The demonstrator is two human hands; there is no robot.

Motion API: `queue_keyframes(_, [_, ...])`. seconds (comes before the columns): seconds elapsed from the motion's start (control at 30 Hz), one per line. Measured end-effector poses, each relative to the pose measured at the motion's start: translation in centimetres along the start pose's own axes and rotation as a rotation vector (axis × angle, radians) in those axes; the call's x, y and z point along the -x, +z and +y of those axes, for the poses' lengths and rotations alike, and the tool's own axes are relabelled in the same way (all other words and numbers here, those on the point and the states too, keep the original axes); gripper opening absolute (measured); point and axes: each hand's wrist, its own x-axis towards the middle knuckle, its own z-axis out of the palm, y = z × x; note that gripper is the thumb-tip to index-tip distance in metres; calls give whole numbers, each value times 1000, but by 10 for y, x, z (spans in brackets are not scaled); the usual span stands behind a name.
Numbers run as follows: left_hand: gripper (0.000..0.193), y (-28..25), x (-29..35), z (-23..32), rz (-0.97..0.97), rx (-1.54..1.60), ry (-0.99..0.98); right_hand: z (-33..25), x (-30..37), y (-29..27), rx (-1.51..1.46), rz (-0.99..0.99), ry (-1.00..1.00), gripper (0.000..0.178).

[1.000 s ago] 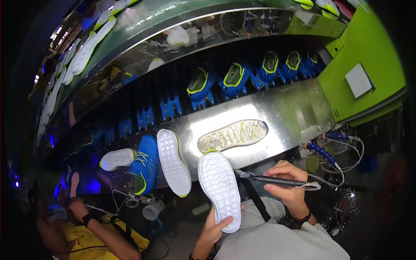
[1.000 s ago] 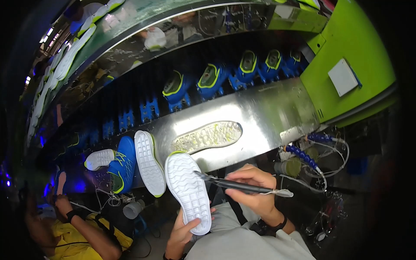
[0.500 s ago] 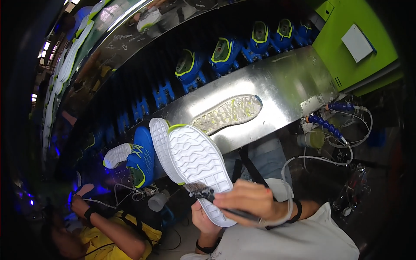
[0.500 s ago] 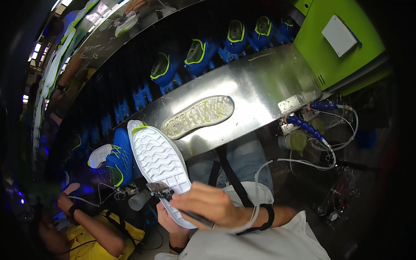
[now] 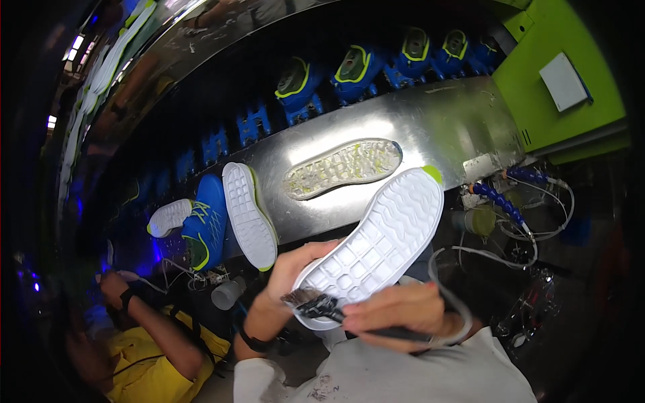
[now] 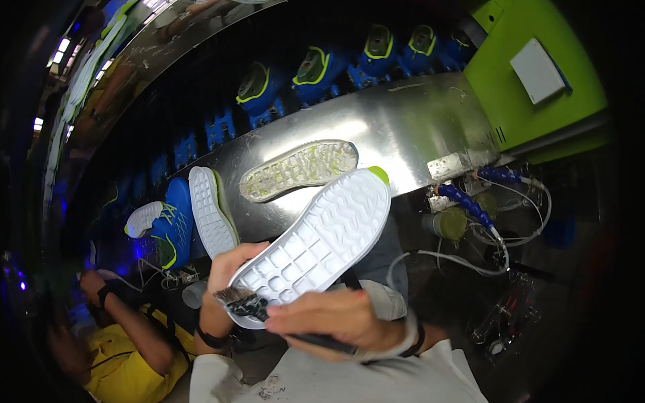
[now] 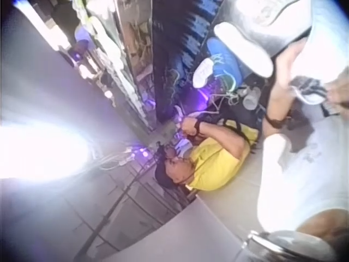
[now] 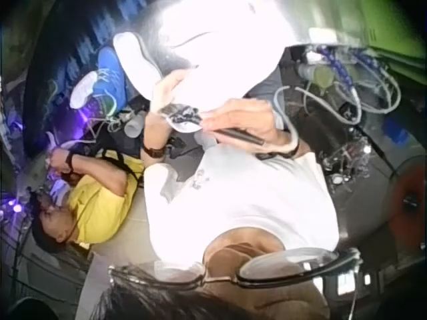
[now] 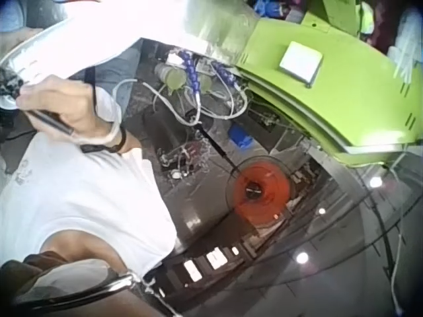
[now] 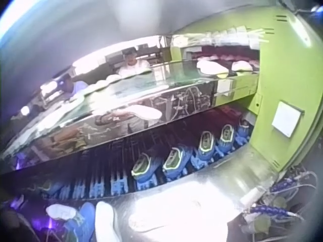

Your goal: The recorder is applying a liquid adhesive or primer to the bottom of white shoe soles using a brush tool at a manufacturing station.

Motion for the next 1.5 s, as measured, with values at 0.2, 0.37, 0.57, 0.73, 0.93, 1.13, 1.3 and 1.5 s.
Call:
queue_keyframes(0.2, [66,31,53,-1,444,-934,803,24,-5,-6,-495,-294,-56,25])
queue_keyframes(0.37, [93,-54,19,-35,-302,295,408,33,13,-30,37,425,227,30])
queue_keyframes(0.57, [89,-48,-7,-77,23,87,561,7,-43,-32,652,328,-1,34])
queue_keyframes(0.73, [77,-55,-5,-95,-53,170,653,64,-56,14,689,379,-40,28])
queue_keyframes(0.93, [79,-64,3,-96,-167,120,705,45,-46,2,156,438,190,25])
queue_keyframes(1.13, [50,-164,17,-84,425,-173,1100,21,-17,30,103,158,91,29])
queue_keyframes(1.3, [88,-18,-17,-68,-162,114,693,14,-10,28,87,190,105,30])
queue_keyframes(1.5, [93,-5,-19,-44,-167,151,592,4,-2,-4,-41,218,350,32])
